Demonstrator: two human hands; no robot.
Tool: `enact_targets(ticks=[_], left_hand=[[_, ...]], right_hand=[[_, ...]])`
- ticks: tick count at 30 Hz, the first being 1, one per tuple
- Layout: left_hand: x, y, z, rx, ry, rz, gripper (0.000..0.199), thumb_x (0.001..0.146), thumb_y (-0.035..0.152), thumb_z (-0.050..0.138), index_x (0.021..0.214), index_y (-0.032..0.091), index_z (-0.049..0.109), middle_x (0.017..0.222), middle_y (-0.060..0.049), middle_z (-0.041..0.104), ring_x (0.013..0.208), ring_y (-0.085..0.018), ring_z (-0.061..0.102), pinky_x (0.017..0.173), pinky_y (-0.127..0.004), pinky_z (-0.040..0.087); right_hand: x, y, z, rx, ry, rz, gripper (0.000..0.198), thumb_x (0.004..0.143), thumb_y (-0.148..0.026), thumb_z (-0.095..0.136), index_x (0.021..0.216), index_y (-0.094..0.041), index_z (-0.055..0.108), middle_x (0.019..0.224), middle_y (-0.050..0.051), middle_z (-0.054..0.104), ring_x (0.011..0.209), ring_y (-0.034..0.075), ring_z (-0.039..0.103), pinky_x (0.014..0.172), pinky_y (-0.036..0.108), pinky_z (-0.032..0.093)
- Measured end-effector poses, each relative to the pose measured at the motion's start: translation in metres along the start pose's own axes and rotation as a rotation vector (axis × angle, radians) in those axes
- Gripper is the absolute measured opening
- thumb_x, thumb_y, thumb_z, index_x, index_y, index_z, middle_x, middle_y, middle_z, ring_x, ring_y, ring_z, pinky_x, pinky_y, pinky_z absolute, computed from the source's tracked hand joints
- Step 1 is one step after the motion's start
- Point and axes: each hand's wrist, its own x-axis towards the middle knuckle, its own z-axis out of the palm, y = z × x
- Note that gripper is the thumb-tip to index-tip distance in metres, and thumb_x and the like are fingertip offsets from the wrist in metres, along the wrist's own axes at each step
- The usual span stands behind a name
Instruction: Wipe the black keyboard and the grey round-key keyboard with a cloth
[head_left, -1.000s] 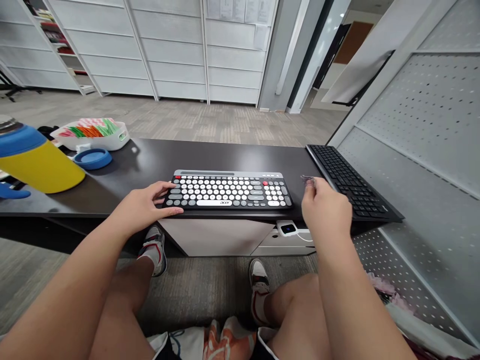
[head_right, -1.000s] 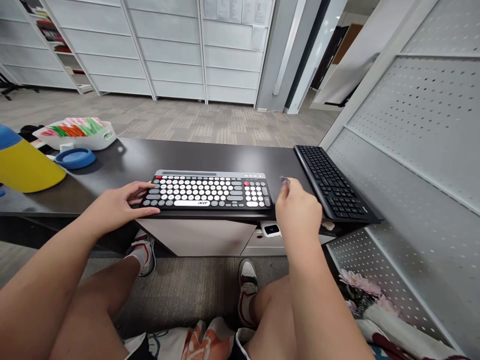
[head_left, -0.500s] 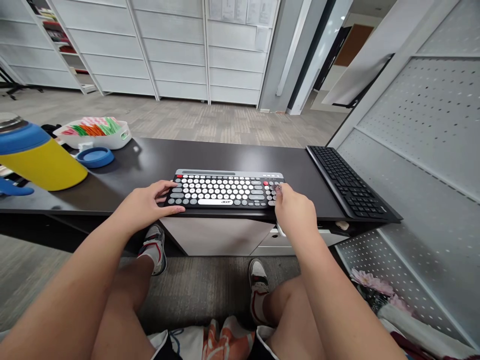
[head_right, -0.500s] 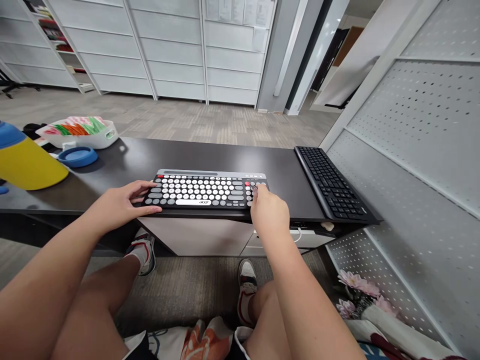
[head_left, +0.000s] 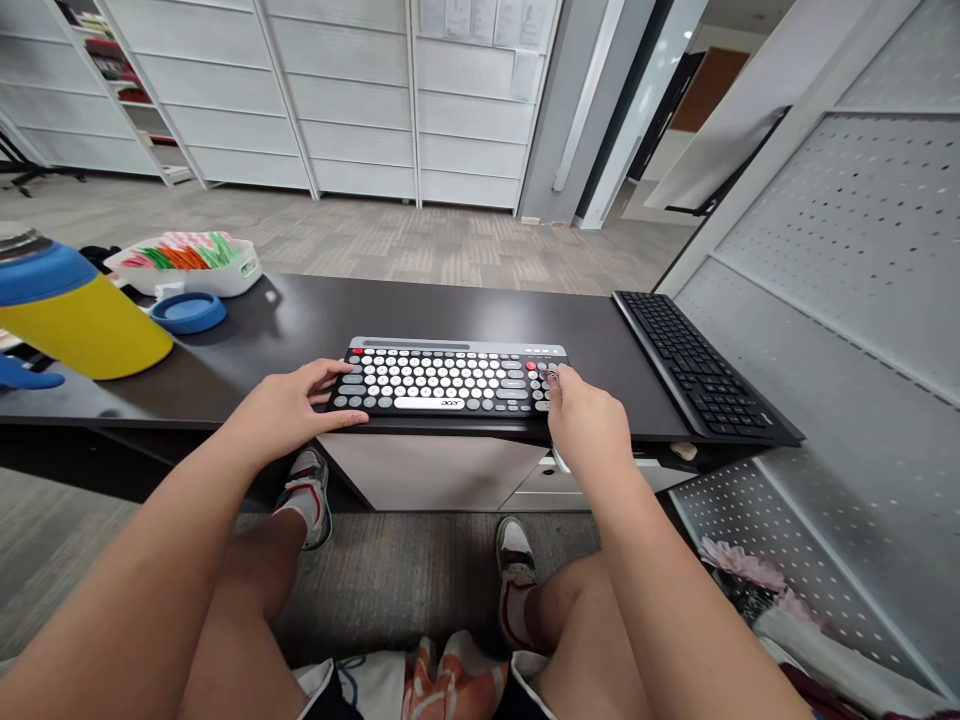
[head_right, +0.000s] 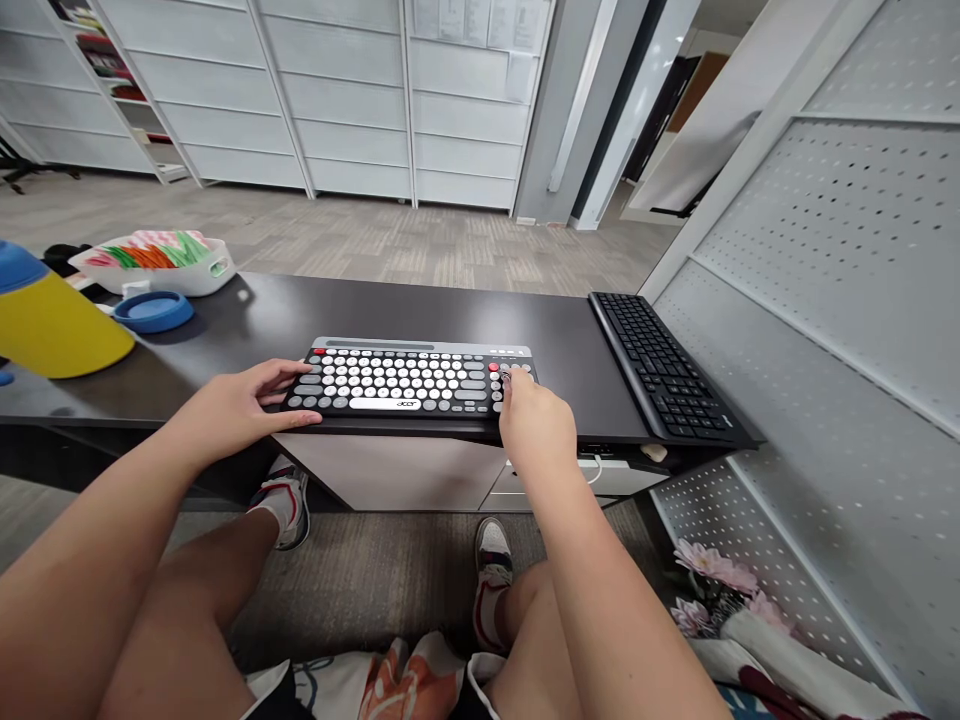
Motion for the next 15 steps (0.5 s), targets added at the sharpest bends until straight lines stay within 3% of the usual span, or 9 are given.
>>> enact_targets(ticks=[9,12,15], left_hand=[[0.001,0.000,0.001,-0.037,0.017,-0.013,0.082,0.062,0.064,0.093,0.135,0.037,0.069,0.140,-0.007,0.073,0.126,-0.040,0.070,0.115,-0.055,0.054],[0.001,-0.001,0.000,-0.032,0.008,-0.014,0.083,0.063,0.065,0.093,0.137,0.036,0.068,0.141,-0.009,0.072,0.126,-0.041,0.071,0.114,-0.056,0.054],[0.000,-0.003,0.000,-0.039,-0.013,0.008,0.082,0.068,0.068,0.088,0.140,0.036,0.065,0.147,-0.008,0.068,0.127,-0.038,0.070,0.114,-0.052,0.055]], right_hand=[[-0.003,-0.009,0.009,0.129,-0.003,-0.135,0.038,0.110,-0.031,0.040,0.134,-0.023,0.069,0.087,0.008,0.077,0.074,0.025,0.066,0.065,0.032,0.034],[0.001,0.001,0.004,0.292,0.040,-0.078,0.038,0.108,-0.037,0.042,0.126,-0.024,0.072,0.087,0.008,0.077,0.073,0.024,0.065,0.066,0.031,0.036],[0.010,0.022,0.002,0.463,0.202,0.057,0.039,0.107,-0.045,0.042,0.112,-0.024,0.074,0.093,0.008,0.077,0.080,0.025,0.066,0.071,0.032,0.040]])
